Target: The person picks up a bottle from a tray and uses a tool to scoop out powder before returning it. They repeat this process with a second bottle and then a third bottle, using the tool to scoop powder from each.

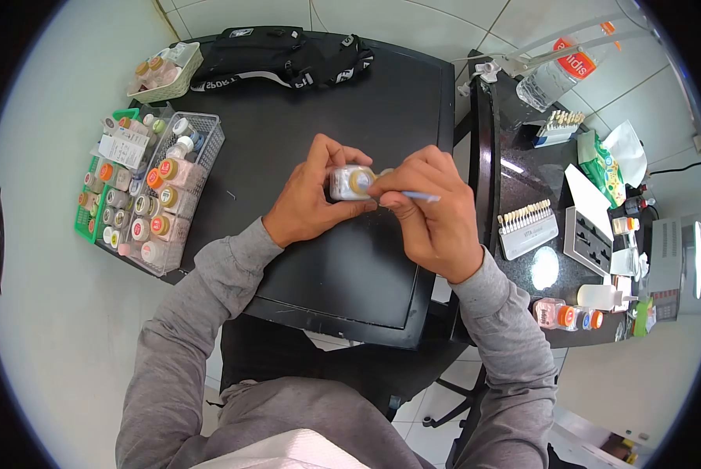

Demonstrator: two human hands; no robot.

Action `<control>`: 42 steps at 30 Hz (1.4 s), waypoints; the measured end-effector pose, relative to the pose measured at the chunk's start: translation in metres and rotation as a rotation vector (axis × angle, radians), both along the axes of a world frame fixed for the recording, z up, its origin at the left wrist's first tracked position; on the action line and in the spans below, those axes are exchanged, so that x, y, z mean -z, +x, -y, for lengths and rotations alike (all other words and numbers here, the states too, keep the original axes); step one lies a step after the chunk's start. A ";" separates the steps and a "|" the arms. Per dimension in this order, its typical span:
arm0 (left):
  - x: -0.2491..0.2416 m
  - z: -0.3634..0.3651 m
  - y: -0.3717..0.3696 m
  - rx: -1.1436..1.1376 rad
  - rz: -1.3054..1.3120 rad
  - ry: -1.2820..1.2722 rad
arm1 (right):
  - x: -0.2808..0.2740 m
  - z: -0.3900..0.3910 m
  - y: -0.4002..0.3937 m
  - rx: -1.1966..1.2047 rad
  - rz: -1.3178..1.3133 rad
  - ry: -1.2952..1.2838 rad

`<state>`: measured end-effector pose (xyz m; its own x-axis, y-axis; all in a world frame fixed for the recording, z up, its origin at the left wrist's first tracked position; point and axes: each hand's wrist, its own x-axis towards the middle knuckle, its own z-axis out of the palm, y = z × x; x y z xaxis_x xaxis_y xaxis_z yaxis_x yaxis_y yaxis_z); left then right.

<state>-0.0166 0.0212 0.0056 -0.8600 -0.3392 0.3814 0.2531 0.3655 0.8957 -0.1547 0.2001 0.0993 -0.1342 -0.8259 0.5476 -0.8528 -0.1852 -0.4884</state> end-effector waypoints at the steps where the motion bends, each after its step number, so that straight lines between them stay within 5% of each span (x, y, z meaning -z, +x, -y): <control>1: 0.000 0.000 0.001 0.005 0.004 -0.007 | 0.002 0.000 0.000 -0.005 0.074 -0.021; 3: -0.003 0.000 0.001 0.016 0.065 0.031 | 0.005 -0.001 -0.001 -0.017 0.220 -0.063; 12: -0.005 -0.002 0.006 -0.008 -0.008 -0.157 | 0.000 0.002 0.001 0.007 -0.101 -0.015; 15: -0.005 -0.002 0.006 0.001 -0.018 -0.168 | 0.001 -0.003 0.002 -0.007 0.136 -0.061; 19: -0.004 0.000 0.005 -0.034 0.023 -0.245 | -0.001 -0.001 -0.003 0.019 0.011 -0.028; 28: -0.009 -0.005 0.005 0.008 0.169 0.056 | 0.001 -0.001 0.001 -0.023 0.051 -0.099; 37: 0.006 0.002 -0.001 -0.086 -0.105 -0.293 | 0.004 0.000 0.000 0.034 0.010 0.007; 42: -0.002 -0.002 0.003 -0.028 0.060 -0.008 | 0.000 0.001 0.002 -0.021 0.004 -0.044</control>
<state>-0.0137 0.0236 0.0075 -0.8715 -0.3605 0.3324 0.1887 0.3791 0.9059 -0.1526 0.1988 0.0994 -0.1199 -0.8035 0.5831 -0.8463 -0.2243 -0.4831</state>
